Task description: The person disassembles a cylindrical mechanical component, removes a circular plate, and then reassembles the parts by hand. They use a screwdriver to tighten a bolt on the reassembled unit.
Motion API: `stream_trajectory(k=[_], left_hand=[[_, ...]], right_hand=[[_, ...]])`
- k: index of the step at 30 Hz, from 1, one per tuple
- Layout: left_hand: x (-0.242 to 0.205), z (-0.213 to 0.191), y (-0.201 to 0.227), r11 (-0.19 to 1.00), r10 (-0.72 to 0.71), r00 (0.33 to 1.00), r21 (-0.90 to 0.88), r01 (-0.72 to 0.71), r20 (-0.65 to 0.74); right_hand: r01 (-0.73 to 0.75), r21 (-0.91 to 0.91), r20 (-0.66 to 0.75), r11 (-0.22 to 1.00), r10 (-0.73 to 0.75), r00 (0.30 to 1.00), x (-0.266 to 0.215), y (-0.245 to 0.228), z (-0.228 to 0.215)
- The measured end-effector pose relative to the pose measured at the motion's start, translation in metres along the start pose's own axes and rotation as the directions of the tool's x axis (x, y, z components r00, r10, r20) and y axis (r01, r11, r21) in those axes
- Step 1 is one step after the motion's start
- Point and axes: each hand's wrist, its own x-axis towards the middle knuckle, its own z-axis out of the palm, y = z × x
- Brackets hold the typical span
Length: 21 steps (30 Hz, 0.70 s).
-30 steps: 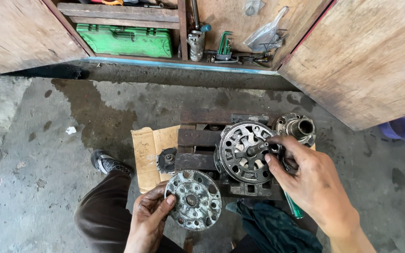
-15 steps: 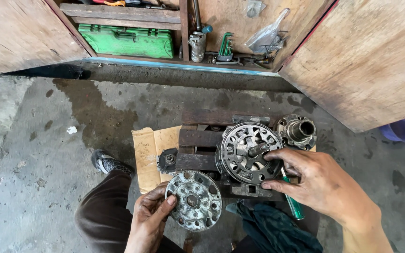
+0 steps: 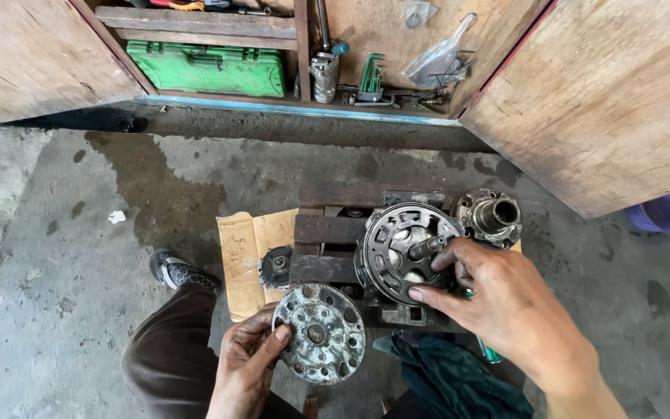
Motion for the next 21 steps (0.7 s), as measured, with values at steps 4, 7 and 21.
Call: stream_trajectory(k=[4,7,21], left_hand=[[0.001,-0.001,-0.003,1.000,0.003,1.000,-0.009,-0.003,-0.009],[0.001,-0.002,-0.004,1.000,0.000,1.000,0.001,0.000,0.012],[0.001,-0.008,-0.004,1.000,-0.017,0.999,-0.003,0.017,-0.027]], right_hand=[[0.030,0.049,-0.096,0.998,-0.025,0.995,-0.006,-0.004,0.010],[-0.018,-0.054,-0.126,0.998,0.011,0.992,-0.008,-0.007,0.016],[-0.046,-0.106,-0.107,0.993,0.034,0.994,-0.020,-0.005,0.014]])
